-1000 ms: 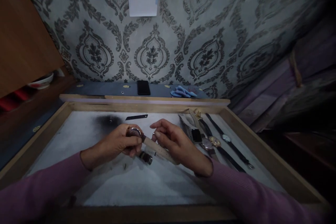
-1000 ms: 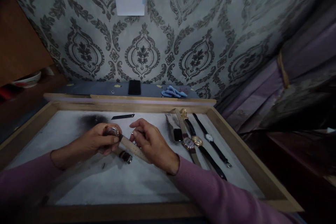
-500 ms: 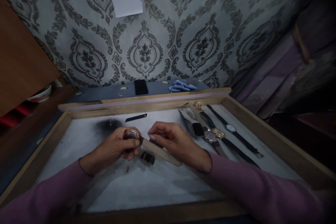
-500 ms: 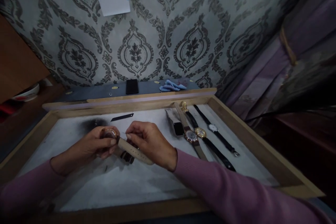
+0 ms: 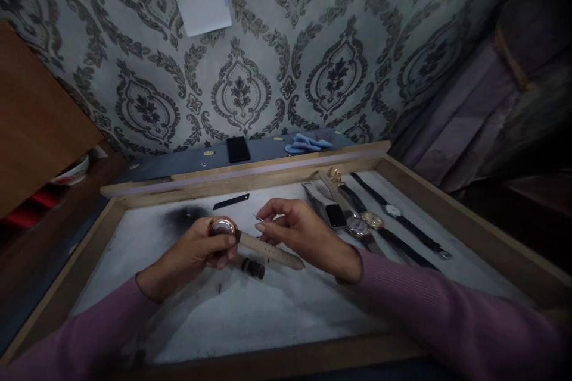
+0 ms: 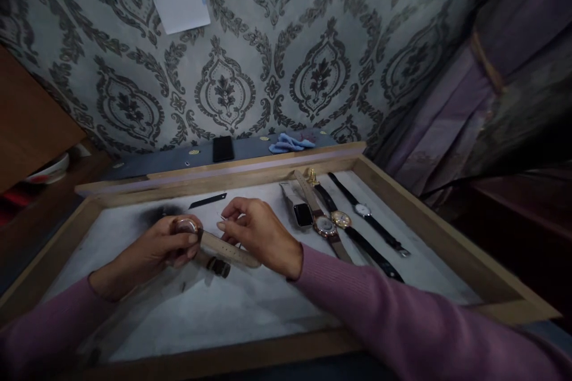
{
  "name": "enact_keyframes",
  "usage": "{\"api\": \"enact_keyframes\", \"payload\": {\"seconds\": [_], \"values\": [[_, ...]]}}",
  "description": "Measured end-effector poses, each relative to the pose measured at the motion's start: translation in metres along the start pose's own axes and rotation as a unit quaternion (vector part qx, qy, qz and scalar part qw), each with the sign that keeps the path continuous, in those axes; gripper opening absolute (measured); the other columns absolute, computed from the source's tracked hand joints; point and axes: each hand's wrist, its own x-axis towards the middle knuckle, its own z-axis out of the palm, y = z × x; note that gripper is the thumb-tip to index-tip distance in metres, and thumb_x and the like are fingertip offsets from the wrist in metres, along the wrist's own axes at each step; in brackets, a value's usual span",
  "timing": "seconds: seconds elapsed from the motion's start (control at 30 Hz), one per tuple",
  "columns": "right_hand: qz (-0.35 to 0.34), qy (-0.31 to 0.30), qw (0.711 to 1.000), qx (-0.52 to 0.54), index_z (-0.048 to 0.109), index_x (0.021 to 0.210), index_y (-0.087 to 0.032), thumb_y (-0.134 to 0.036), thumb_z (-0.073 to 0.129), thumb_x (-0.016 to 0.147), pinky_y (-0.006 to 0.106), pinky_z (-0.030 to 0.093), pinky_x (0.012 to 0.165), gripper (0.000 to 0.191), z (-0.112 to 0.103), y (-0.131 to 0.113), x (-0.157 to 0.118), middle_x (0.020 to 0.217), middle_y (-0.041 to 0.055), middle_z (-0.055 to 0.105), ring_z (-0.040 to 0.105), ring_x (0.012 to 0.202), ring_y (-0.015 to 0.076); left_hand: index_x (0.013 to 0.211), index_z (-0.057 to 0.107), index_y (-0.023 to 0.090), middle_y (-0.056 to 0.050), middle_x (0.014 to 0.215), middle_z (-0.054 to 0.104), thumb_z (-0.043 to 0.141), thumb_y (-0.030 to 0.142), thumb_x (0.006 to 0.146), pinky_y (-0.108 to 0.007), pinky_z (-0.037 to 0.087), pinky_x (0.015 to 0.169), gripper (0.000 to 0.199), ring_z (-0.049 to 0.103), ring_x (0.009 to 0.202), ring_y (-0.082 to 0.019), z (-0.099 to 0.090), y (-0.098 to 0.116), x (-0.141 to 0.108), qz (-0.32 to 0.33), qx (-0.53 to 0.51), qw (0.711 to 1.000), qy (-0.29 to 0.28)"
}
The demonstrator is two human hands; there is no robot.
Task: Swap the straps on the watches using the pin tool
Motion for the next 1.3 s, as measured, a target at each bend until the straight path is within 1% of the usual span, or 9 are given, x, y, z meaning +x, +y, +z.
{"api": "enact_keyframes", "payload": {"seconds": [0.2,0.43,0.57,0.67,0.77,0.87,1.0,1.17,1.3], "values": [[-0.048,0.005,0.994,-0.100,0.054,0.070,-0.018,-0.025,0.060,0.083,0.021,0.033,0.045,0.016,-0.001,0.000,-0.001,0.054,-0.0043,0.052,0.045,0.046,0.0083,0.066,0.051,0.016,0.004,0.054,0.057,0.068,0.025,0.065,-0.018,0.018,0.037,0.020,0.042,0.039,-0.005,-0.002,-0.003,0.002,0.004,-0.005,1.000,0.018],[-0.115,0.029,0.975,-0.189,0.049,0.071,-0.019,-0.032,0.054,0.088,0.024,0.034,0.054,0.022,-0.003,0.000,0.000,0.061,-0.0031,0.047,0.043,0.057,0.0111,0.062,0.052,0.015,0.003,0.052,0.055,0.065,0.024,0.062,-0.018,0.019,0.038,0.016,0.044,0.040,-0.005,0.000,-0.001,0.000,0.000,0.013,1.000,0.024],[-0.129,0.012,0.968,-0.216,0.048,0.073,-0.020,-0.032,0.051,0.091,0.024,0.032,0.054,0.022,0.000,0.000,-0.004,0.060,-0.0040,0.044,0.039,0.056,0.0111,0.060,0.052,0.015,0.003,0.052,0.056,0.065,0.025,0.060,-0.018,0.019,0.039,0.016,0.044,0.040,-0.004,0.002,-0.001,-0.001,-0.004,0.009,1.000,0.030],[-0.138,0.007,0.958,-0.251,0.049,0.076,-0.019,-0.029,0.049,0.092,0.025,0.034,0.056,0.019,0.005,0.001,-0.008,0.065,-0.0019,0.049,0.043,0.060,0.0124,0.060,0.052,0.016,0.003,0.053,0.057,0.065,0.024,0.060,-0.019,0.019,0.039,0.015,0.044,0.039,-0.004,0.003,-0.002,0.000,-0.002,0.006,0.999,0.032],[-0.146,-0.030,0.961,-0.235,0.052,0.078,-0.018,-0.028,0.049,0.093,0.026,0.040,0.062,0.018,0.010,0.002,-0.010,0.075,0.0020,0.057,0.051,0.069,0.0144,0.060,0.053,0.016,0.003,0.053,0.056,0.062,0.023,0.061,-0.019,0.021,0.039,0.012,0.044,0.040,-0.005,0.002,-0.002,0.000,0.000,0.017,0.999,0.032],[-0.137,-0.048,0.964,-0.225,0.052,0.074,-0.018,-0.027,0.051,0.092,0.025,0.039,0.059,0.020,0.014,0.006,-0.009,0.071,0.0014,0.057,0.051,0.066,0.0140,0.059,0.053,0.016,0.003,0.051,0.055,0.060,0.023,0.060,-0.020,0.020,0.039,0.010,0.044,0.040,-0.005,0.002,-0.002,0.000,0.003,0.022,0.999,0.031],[-0.149,-0.029,0.965,-0.216,0.051,0.072,-0.019,-0.025,0.052,0.091,0.025,0.039,0.057,0.019,0.017,0.011,-0.010,0.068,0.0003,0.055,0.049,0.063,0.0133,0.062,0.053,0.016,0.003,0.053,0.057,0.062,0.022,0.061,-0.020,0.019,0.039,0.011,0.043,0.040,-0.005,0.001,-0.004,0.000,0.006,0.007,1.000,0.029],[-0.192,-0.008,0.951,-0.240,0.050,0.074,-0.020,-0.024,0.052,0.092,0.026,0.040,0.059,0.019,0.018,0.014,-0.013,0.069,0.0009,0.057,0.051,0.063,0.0139,0.068,0.054,0.016,0.003,0.057,0.058,0.068,0.028,0.065,-0.019,0.021,0.040,0.018,0.045,0.043,-0.006,0.000,-0.006,-0.001,0.007,-0.021,1.000,0.013],[-0.209,-0.008,0.945,-0.252,0.050,0.075,-0.020,-0.022,0.051,0.093,0.027,0.042,0.060,0.018,0.016,0.014,-0.015,0.072,0.0016,0.058,0.052,0.064,0.0141,0.068,0.055,0.015,0.002,0.058,0.058,0.071,0.031,0.067,-0.019,0.021,0.041,0.023,0.046,0.045,-0.006,-0.001,-0.006,-0.001,0.008,-0.041,0.999,0.003]]}}
